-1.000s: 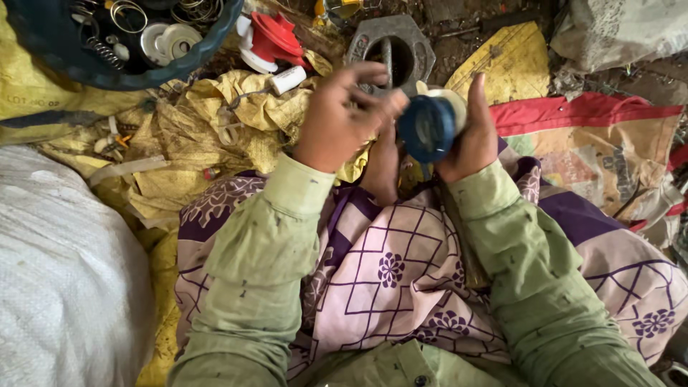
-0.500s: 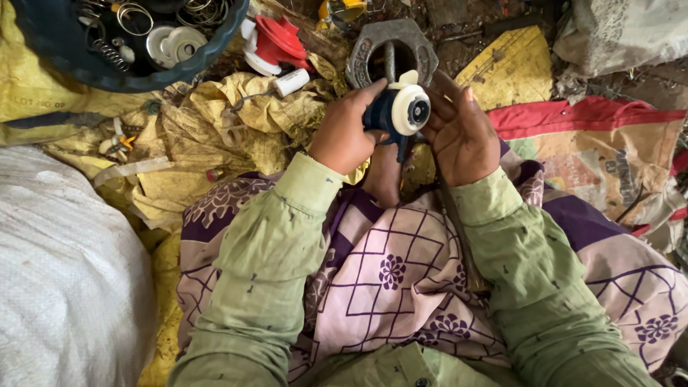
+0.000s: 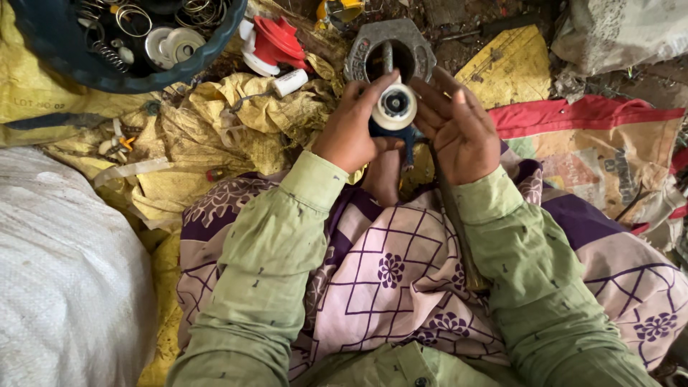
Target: The person sits on the floor and uses a hammer to tap a small blue and white mechanical part into a metal jig. They repeatedly adjust the part and strike it to secure it in place.
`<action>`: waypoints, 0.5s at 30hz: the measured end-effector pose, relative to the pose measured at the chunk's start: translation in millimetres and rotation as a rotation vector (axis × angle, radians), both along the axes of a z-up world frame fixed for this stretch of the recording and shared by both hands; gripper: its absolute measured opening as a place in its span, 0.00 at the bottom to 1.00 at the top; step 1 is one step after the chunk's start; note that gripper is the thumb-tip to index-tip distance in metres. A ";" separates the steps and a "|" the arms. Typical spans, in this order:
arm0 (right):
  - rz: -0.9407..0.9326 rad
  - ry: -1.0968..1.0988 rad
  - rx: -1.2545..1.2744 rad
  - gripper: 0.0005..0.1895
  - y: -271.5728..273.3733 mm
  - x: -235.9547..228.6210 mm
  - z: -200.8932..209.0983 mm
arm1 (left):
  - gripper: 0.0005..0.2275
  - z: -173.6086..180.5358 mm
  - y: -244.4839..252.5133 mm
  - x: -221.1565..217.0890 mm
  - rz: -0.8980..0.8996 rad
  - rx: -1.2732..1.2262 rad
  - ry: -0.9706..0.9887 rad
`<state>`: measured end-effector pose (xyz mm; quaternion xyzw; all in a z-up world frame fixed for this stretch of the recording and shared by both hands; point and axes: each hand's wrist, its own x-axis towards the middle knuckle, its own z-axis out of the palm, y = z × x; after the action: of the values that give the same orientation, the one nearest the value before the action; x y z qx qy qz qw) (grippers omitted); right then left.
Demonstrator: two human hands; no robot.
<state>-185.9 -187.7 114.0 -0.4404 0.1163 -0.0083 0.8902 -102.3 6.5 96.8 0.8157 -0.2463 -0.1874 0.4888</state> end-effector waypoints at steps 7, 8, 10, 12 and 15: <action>0.018 -0.107 -0.049 0.27 -6.3 2.8 6.4 | 0.39 -14.7 -1.1 0.8 0.135 -0.020 -0.239; -0.060 -0.070 -0.113 0.25 -12.0 3.9 8.1 | 0.39 -17.3 -3.2 1.8 0.215 -0.031 -0.290; -0.222 0.003 -0.237 0.21 -23.6 6.8 10.1 | 0.40 -21.8 -7.8 6.8 0.368 -0.055 -0.395; -0.337 0.060 -0.196 0.19 -33.1 6.3 8.7 | 0.41 -28.1 -17.7 17.4 0.490 -0.031 -0.474; -0.377 0.099 -0.102 0.17 -41.9 2.3 5.5 | 0.43 -38.7 -35.5 25.1 0.541 -0.048 -0.554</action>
<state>-183.6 -229.6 119.5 -0.4550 0.2398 -0.1592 0.8427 -77.2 -29.0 58.1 0.8592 -0.1493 0.1816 0.4544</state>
